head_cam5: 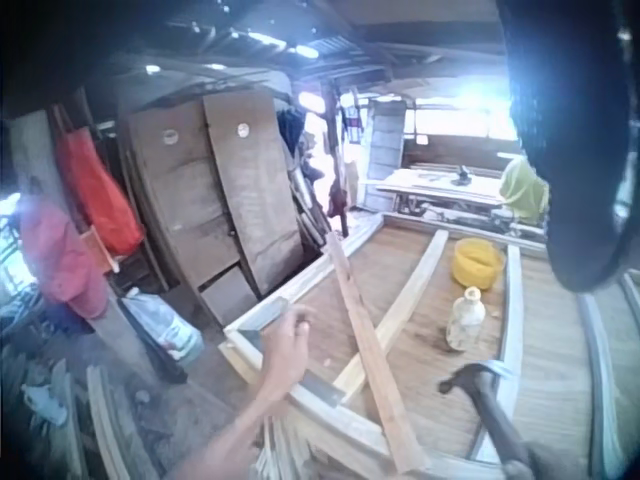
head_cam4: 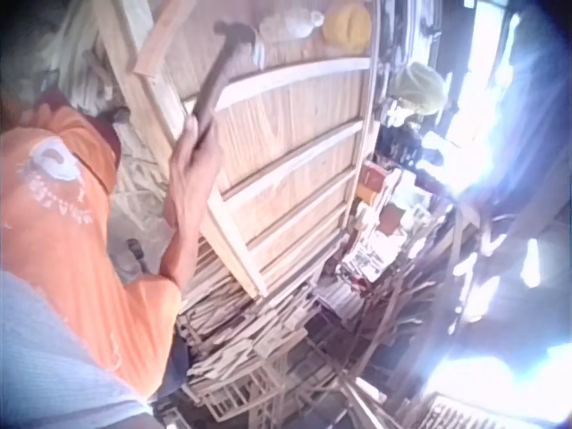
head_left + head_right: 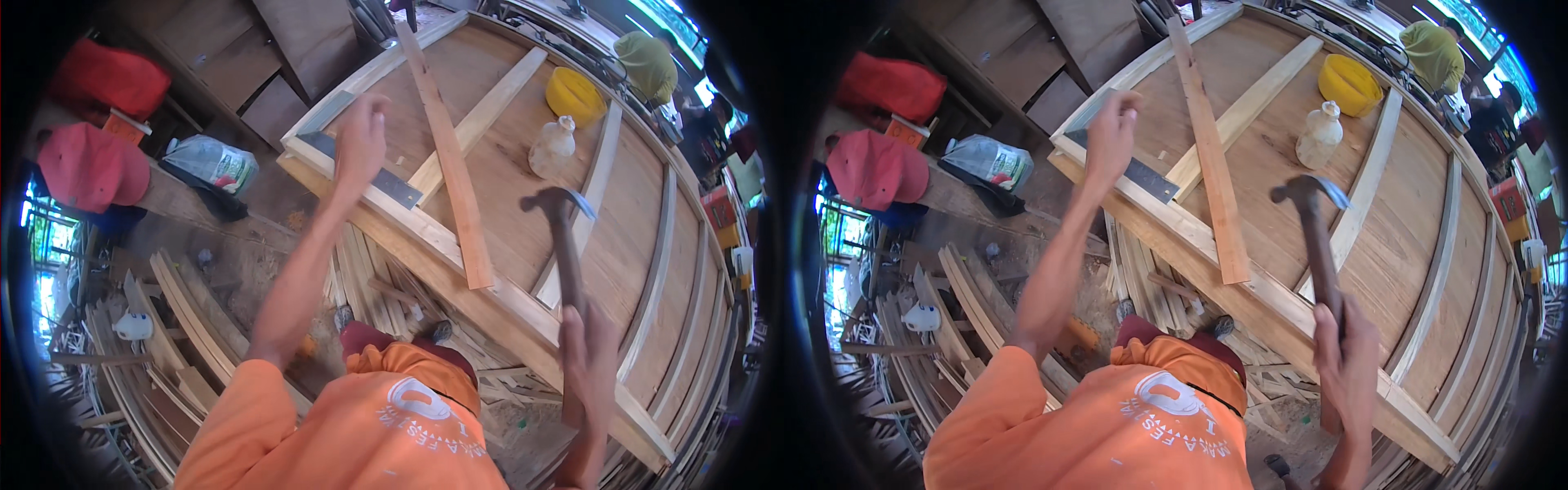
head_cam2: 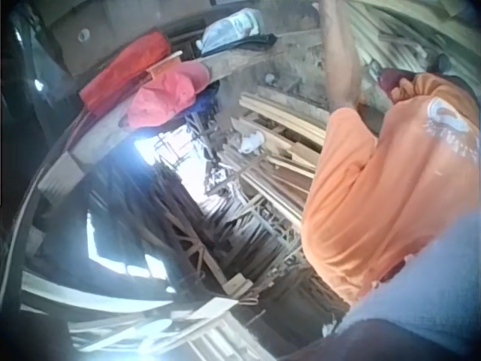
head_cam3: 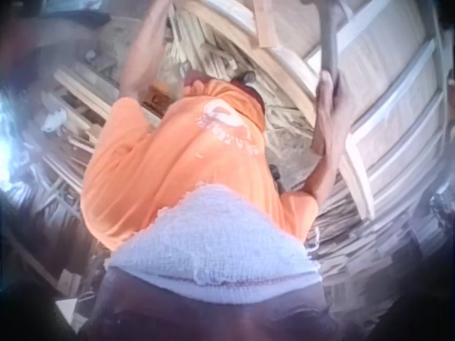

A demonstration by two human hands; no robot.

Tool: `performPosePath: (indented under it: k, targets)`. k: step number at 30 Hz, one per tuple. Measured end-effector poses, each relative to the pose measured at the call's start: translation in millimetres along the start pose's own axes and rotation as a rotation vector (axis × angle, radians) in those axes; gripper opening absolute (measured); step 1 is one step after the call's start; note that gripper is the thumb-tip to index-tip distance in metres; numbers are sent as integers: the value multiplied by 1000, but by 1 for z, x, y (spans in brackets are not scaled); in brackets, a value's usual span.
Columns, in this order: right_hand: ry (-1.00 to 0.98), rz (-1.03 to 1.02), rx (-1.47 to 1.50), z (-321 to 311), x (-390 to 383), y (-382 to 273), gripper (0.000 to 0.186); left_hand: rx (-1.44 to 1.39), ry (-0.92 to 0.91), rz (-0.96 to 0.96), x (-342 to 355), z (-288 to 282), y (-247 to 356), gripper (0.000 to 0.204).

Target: The person breaks a wooden strip by hand, positions it diagonally across a wooden frame, and secures it using a hammer. The person then walks over to a wooden cabinet and opens its doors to reach inside.

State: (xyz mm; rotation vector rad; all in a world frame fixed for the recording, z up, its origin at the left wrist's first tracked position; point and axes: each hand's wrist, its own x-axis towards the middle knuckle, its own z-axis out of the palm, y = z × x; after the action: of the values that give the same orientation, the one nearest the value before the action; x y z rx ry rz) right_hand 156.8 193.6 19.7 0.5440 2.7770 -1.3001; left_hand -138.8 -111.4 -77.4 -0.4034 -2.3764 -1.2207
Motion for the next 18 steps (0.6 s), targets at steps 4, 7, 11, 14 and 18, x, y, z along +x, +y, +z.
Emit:
performPosePath:
  k: [4,7,11,14,18]
  targets:
    - [-57,-107,19,3,18,6,31,316,-985,190,11,-38,-77,36]
    - [-61,-202,79,6,21,21,29,265,-844,233,10,-52,-85,33]
    - [-12,-96,253,1,-7,40,33,175,-1063,146,55,-36,-72,32]
    - [62,-12,269,-19,-34,59,33,113,-765,251,70,-46,-78,39]
    - [321,99,333,-47,-65,83,34,202,-397,695,113,-53,-17,32]
